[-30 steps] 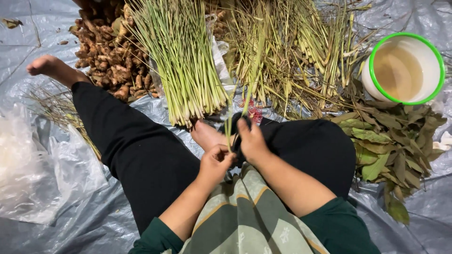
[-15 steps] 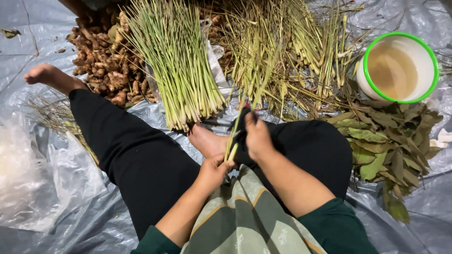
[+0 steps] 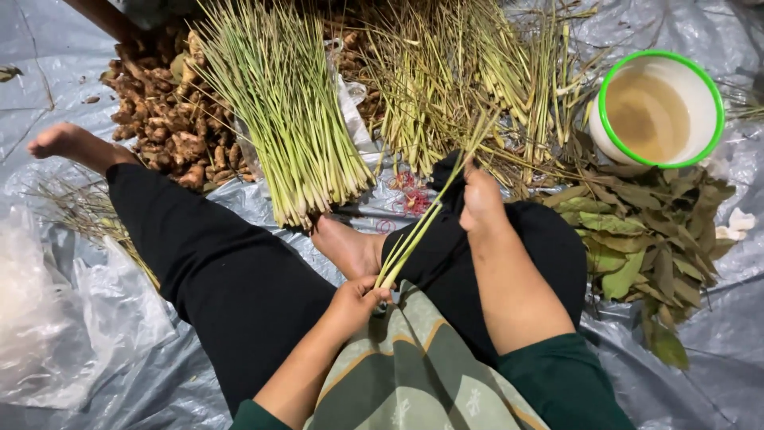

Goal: Trimming and bundling lemongrass stalks while sitting on the floor

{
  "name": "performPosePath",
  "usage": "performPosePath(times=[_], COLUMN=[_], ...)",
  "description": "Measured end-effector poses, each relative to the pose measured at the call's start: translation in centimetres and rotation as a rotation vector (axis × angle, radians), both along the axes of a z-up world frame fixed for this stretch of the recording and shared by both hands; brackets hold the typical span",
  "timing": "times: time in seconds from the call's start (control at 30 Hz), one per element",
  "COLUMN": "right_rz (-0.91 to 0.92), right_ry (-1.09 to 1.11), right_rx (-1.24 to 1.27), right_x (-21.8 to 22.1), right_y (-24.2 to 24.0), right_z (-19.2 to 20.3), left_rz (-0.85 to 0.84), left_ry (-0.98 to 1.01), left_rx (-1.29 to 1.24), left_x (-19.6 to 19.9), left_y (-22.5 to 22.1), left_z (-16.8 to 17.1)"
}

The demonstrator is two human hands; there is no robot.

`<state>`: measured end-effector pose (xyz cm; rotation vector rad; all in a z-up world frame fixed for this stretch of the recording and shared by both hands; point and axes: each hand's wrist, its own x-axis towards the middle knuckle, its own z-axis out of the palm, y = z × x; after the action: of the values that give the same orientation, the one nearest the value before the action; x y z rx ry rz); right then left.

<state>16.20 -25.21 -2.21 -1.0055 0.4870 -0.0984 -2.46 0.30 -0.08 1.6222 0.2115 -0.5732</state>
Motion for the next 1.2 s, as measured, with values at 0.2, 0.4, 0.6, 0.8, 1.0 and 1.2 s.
performPosePath(times=[0.2,0.4,0.6,0.8,1.0,1.2], right_rz=[-0.188,-0.440,-0.187,0.366,0.695,0.636], right_ry=[-0.008,-0.262,-0.308,0.097,-0.205,-0.234], right_rx=[-0.059,-0.101,0.138,-0.186,-0.632,-0.656], right_x=[2.0,5.4,3.0,-1.8,-8.8,-7.5], right_y=[-3.2,-16.7,-12.3,-0.7,9.8,9.2], right_z=[5.2,3.2,2.9,3.8,3.3,0.8], left_rz=[-0.049,-0.065,0.330,0.471,0.481,0.550], left_ry=[0.124,0.184,-0.012,-0.341,-0.844,-0.741], left_rx=[-0.157,-0.083,0.035,0.120,0.474,0.207], left_x=[0.0,-1.4,1.1,4.7,5.4,6.2], left_y=[0.9,2.9,1.8,-1.5,-3.0,0.5], left_z=[-0.2,-2.3,-3.2,1.9,0.0,-0.8])
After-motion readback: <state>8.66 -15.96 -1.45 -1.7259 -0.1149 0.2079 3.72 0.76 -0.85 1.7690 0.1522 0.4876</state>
